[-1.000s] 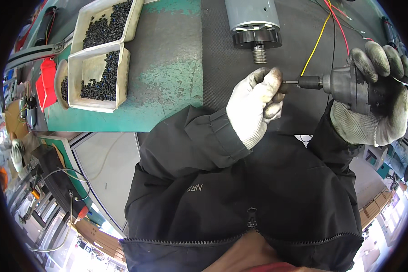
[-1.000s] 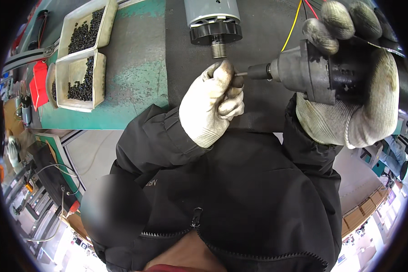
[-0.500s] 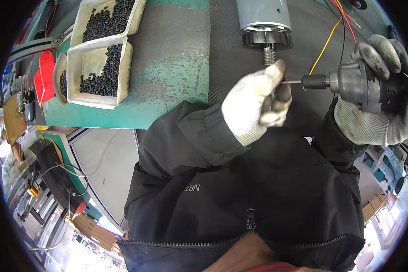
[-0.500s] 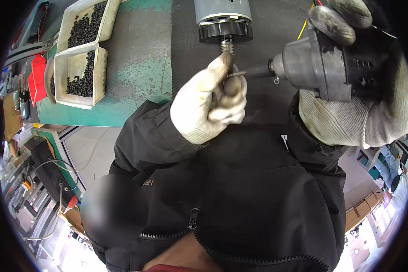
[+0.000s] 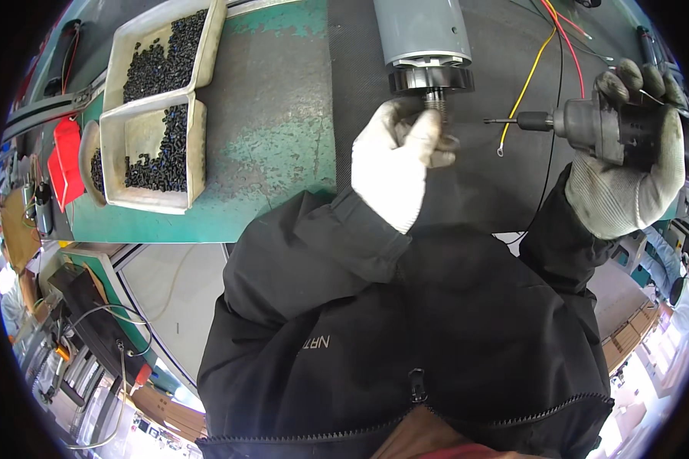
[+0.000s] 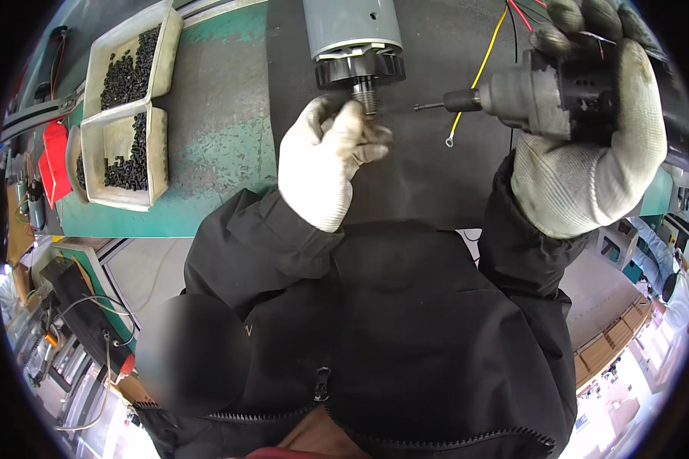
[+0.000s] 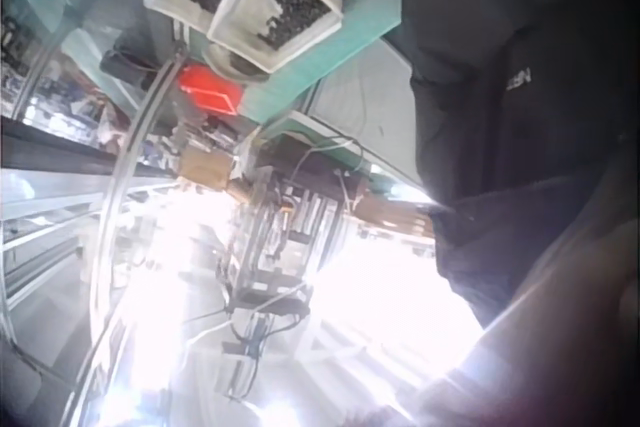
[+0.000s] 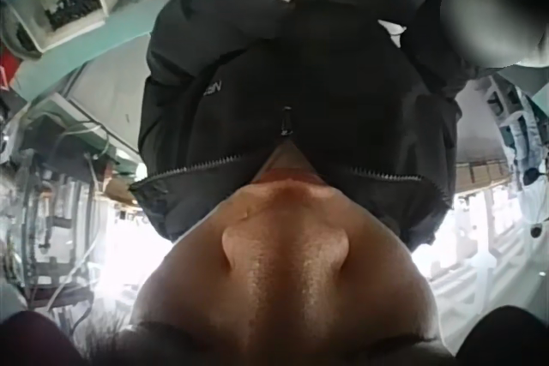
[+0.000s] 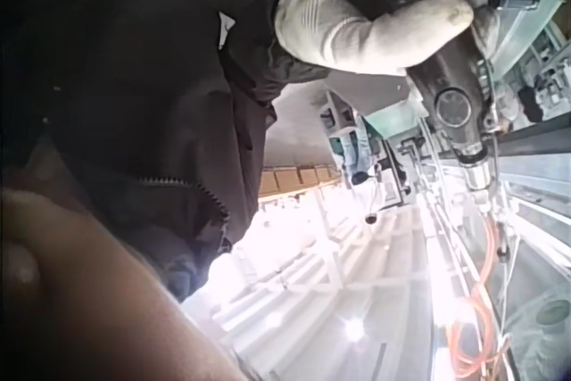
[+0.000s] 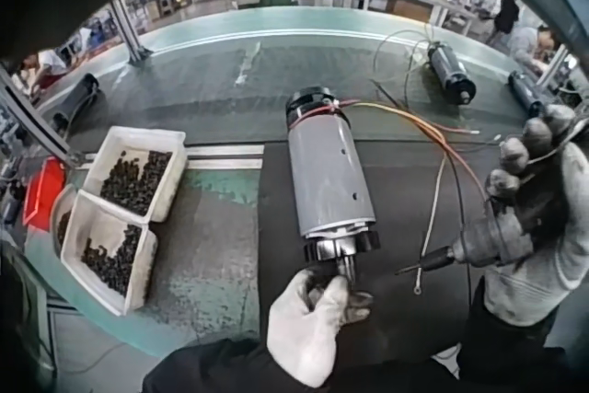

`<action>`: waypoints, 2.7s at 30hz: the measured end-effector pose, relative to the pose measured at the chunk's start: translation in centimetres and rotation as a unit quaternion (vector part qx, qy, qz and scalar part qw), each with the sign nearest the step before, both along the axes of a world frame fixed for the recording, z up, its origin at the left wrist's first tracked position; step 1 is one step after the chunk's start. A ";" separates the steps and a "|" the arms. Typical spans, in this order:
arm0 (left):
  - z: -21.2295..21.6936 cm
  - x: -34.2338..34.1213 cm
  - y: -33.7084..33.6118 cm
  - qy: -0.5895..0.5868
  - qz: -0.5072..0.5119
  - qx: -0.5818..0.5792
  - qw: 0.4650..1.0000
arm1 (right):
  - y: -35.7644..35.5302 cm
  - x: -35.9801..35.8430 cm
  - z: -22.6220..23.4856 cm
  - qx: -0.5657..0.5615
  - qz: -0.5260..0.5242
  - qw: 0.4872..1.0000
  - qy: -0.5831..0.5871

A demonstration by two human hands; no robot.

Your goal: Assembling components of electric motors by attaching fan housings and screws using an electric screwdriver and pliers.

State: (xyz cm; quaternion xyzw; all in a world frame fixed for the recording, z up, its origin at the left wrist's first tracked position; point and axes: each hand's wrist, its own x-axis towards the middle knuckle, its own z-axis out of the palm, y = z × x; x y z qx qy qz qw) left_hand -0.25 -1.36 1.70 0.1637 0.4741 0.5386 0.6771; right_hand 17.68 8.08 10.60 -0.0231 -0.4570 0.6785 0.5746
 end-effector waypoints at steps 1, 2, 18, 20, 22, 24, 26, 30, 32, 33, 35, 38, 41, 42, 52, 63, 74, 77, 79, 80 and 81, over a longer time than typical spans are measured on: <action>-0.3 -0.1 0.0 0.001 0.001 -0.002 1.000 | -0.3 -0.1 0.1 -0.002 0.001 1.000 0.001; -0.7 -0.2 0.3 -0.094 0.023 0.006 0.995 | -0.7 -0.2 0.2 -0.042 -0.142 0.986 -0.076; 0.4 -0.1 0.8 0.040 0.018 -0.036 0.998 | -1.6 -4.2 -1.7 -0.043 -0.088 0.985 -0.143; 0.5 0.1 1.0 0.056 0.014 -0.048 0.997 | -2.0 -4.8 -1.6 -0.033 -0.100 0.986 -0.133; 0.6 0.1 1.2 0.054 0.011 -0.033 0.998 | -1.6 -4.7 -1.5 -0.060 -0.080 0.986 -0.133; 0.7 0.0 1.1 0.047 0.015 -0.037 0.998 | -1.2 -3.8 -0.4 -0.149 -0.076 0.964 -0.207; 0.7 0.2 1.3 0.040 0.016 -0.036 0.998 | -1.1 -4.3 -1.0 -0.090 -0.092 0.973 -0.190; 0.1 0.0 1.3 0.044 0.026 -0.032 0.998 | 0.4 -4.0 -2.0 -0.040 0.006 0.988 -0.150; 0.1 0.0 1.3 0.040 0.028 -0.013 0.999 | 0.2 -5.7 -2.5 0.054 -0.152 0.964 -0.213; 0.1 0.1 1.3 0.035 0.032 -0.012 0.999 | -0.2 -5.9 -1.9 0.021 -0.155 0.962 -0.223; 0.3 -0.2 1.2 0.038 0.039 -0.006 0.999 | 0.1 -6.4 -1.6 0.042 -0.219 0.946 -0.234; 0.3 -0.3 0.6 0.008 0.033 -0.019 0.999 | -1.0 -6.5 0.0 -0.088 -0.365 0.902 -0.212; -1.1 0.8 0.2 -0.239 0.090 0.003 0.967 | 0.3 -1.6 1.0 0.377 -0.608 0.551 -0.430; -1.4 0.6 0.1 -0.312 0.083 -0.024 0.946 | 0.7 -0.9 0.3 0.370 -0.607 0.567 -0.417; 4.6 -16.3 -2.3 0.808 0.031 0.044 0.586 | 5.3 10.1 -7.6 -0.108 -0.372 0.891 -0.239; 2.5 -29.7 -2.5 0.860 -0.082 -0.164 0.476 | 4.3 7.6 -8.0 -0.066 -0.355 0.914 -0.183; 3.4 -4.0 -1.9 0.115 -0.179 0.208 0.955 | -0.5 1.1 1.4 -0.069 -0.064 0.995 0.035; 1.4 -0.5 -0.7 -0.265 -0.095 0.177 0.943 | -0.8 -0.1 3.0 -0.061 -0.037 0.995 0.066; 1.4 -0.7 -0.5 -0.290 -0.120 0.158 0.936 | -1.1 -0.8 2.7 -0.060 -0.027 0.995 0.073; 1.4 -0.7 -0.8 -0.313 -0.113 0.153 0.930 | -1.1 -1.4 2.3 -0.062 -0.016 0.995 0.075; 1.3 -0.7 -1.0 -0.335 -0.104 0.149 0.925 | -0.5 -1.9 1.7 -0.064 -0.006 0.995 0.076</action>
